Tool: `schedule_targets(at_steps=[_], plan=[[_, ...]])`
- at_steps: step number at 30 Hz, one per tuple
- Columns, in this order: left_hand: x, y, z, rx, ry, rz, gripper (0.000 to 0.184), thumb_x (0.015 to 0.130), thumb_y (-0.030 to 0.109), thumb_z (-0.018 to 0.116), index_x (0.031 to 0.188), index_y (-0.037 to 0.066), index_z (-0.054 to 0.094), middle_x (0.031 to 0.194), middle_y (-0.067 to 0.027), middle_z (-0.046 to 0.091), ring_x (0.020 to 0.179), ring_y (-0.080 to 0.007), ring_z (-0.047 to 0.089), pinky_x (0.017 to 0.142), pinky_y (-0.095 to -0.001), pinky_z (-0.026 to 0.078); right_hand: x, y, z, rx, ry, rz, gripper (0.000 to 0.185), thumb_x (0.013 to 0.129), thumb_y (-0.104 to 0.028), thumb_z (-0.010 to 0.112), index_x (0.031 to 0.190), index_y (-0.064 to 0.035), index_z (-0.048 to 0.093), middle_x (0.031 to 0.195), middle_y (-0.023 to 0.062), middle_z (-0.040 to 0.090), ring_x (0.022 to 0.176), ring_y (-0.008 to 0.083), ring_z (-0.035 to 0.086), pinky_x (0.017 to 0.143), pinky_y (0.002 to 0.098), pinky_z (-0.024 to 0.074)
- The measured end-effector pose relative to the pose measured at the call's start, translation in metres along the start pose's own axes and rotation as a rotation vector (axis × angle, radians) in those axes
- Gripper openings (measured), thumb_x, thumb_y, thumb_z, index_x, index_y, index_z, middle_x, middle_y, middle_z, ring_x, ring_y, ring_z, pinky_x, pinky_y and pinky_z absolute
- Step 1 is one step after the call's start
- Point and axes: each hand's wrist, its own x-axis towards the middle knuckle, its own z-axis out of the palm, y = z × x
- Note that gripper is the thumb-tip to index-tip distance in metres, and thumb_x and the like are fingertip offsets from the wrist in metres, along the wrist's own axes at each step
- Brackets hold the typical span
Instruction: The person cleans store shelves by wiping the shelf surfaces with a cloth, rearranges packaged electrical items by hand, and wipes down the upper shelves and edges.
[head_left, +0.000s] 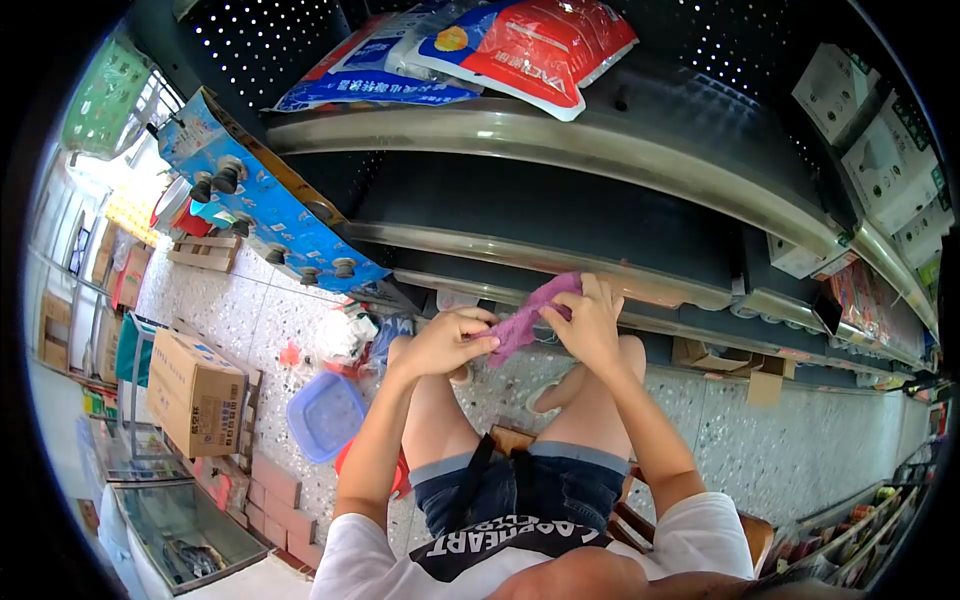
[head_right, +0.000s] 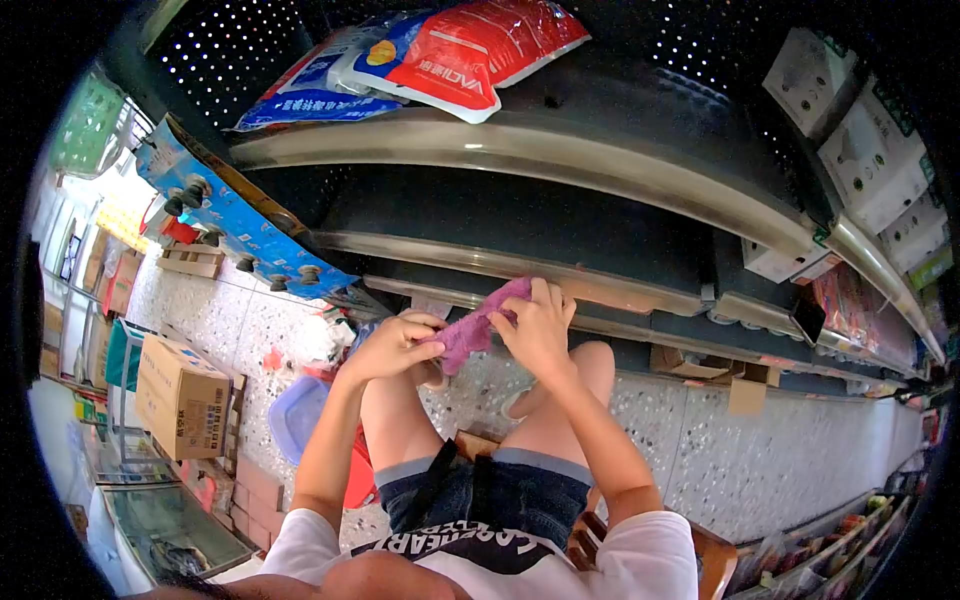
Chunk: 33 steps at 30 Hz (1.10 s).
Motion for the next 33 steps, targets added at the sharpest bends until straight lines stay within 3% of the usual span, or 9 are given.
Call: schedule_targets(at_steps=[1, 2, 6, 9, 14, 21, 25, 26, 33], plan=[[0.001, 0.002, -0.001, -0.062, -0.026, 0.003, 0.027, 0.090, 0.024, 0.067, 0.088, -0.003, 0.068, 0.107, -0.0200, 0.067, 0.107, -0.0339, 0.060, 0.092, -0.0399, 0.046, 0.003, -0.002, -0.005, 0.037, -0.109, 0.060, 0.028, 0.075, -0.033, 0.077, 0.087, -0.0085, 0.076, 0.106, 0.0147, 0.058, 0.107, 0.0327, 0.051, 0.092, 0.0480, 0.0322], [0.001, -0.005, 0.003, -0.043, 0.035, 0.128, 0.024, 0.093, 0.022, 0.066, 0.095, -0.002, 0.068, 0.098, -0.0141, 0.069, 0.094, -0.0223, 0.064, 0.083, -0.0351, 0.049, 0.003, -0.002, -0.008, 0.073, -0.220, 0.121, 0.028, 0.075, -0.034, 0.077, 0.087, -0.0083, 0.075, 0.105, 0.0137, 0.059, 0.105, 0.0315, 0.053, 0.091, 0.0471, 0.0327], [-0.012, 0.006, 0.006, -0.630, -0.013, -0.335, 0.018, 0.095, 0.018, 0.063, 0.106, 0.003, 0.066, 0.087, 0.0041, 0.063, 0.077, -0.0007, 0.053, 0.068, -0.0187, 0.043, -0.001, -0.005, 0.004, 0.097, 0.120, -0.042, 0.032, 0.081, -0.034, 0.074, 0.094, -0.0050, 0.071, 0.088, 0.0106, 0.063, 0.090, 0.0271, 0.060, 0.085, 0.0424, 0.0377], [-0.015, 0.023, 0.005, -0.702, 0.054, -0.268, 0.018, 0.095, 0.017, 0.063, 0.104, 0.002, 0.066, 0.090, 0.0035, 0.064, 0.080, -0.0022, 0.054, 0.071, -0.0203, 0.044, -0.001, -0.012, -0.003, 0.776, -0.215, 0.041, 0.029, 0.086, -0.028, 0.071, 0.094, -0.0009, 0.069, 0.088, 0.0115, 0.067, 0.090, 0.0236, 0.063, 0.083, 0.0392, 0.0445], [-0.016, 0.030, 0.007, -0.766, 0.129, -0.205, 0.017, 0.093, 0.010, 0.064, 0.107, 0.001, 0.064, 0.095, 0.0026, 0.065, 0.087, -0.0035, 0.057, 0.079, -0.0214, 0.046, -0.021, -0.017, 0.019, 1.189, -0.512, -0.026, 0.029, 0.091, -0.022, 0.069, 0.108, -0.0001, 0.066, 0.102, 0.0037, 0.069, 0.094, 0.0107, 0.061, 0.086, 0.0272, 0.0469], [-0.021, 0.008, -0.004, -0.652, 0.159, -0.344, 0.022, 0.088, 0.007, 0.069, 0.108, 0.003, 0.061, 0.103, -0.0016, 0.065, 0.095, -0.0084, 0.060, 0.084, -0.0236, 0.047, -0.025, -0.014, 0.012, 1.347, -0.603, 0.227, 0.024, 0.092, -0.020, 0.068, 0.107, -0.0015, 0.066, 0.095, -0.0012, 0.065, 0.088, 0.0077, 0.057, 0.081, 0.0260, 0.0459], [-0.006, -0.004, 0.016, -0.347, 0.547, -0.253, 0.023, 0.087, 0.011, 0.072, 0.106, 0.000, 0.063, 0.100, -0.0051, 0.067, 0.091, -0.0127, 0.062, 0.079, -0.0263, 0.050, -0.027, -0.012, 0.022, 1.396, -0.482, 0.220, 0.020, 0.094, -0.018, 0.065, 0.103, -0.0007, 0.066, 0.098, 0.0002, 0.061, 0.092, 0.0083, 0.055, 0.083, 0.0254, 0.0440], [-0.004, -0.003, 0.022, 0.017, 0.697, -0.179, 0.031, 0.086, 0.012, 0.073, 0.111, -0.001, 0.063, 0.100, -0.0086, 0.067, 0.091, -0.0174, 0.064, 0.082, -0.0292, 0.051, -0.027, -0.012, 0.027, 1.391, -0.438, 0.215, 0.019, 0.094, -0.017, 0.064, 0.102, -0.0003, 0.066, 0.099, 0.0012, 0.060, 0.094, 0.0088, 0.055, 0.084, 0.0255, 0.0434], [0.001, 0.014, 0.067, -0.462, 0.532, -0.207, 0.042, 0.092, 0.014, 0.067, 0.128, -0.004, 0.055, 0.112, -0.0112, 0.066, 0.103, -0.0149, 0.062, 0.087, -0.0276, 0.050, -0.020, -0.016, 0.036, 1.127, -0.245, 0.046, 0.018, 0.093, -0.014, 0.064, 0.102, 0.0018, 0.064, 0.119, 0.0105, 0.051, 0.108, 0.0190, 0.053, 0.094, 0.0291, 0.0409]])
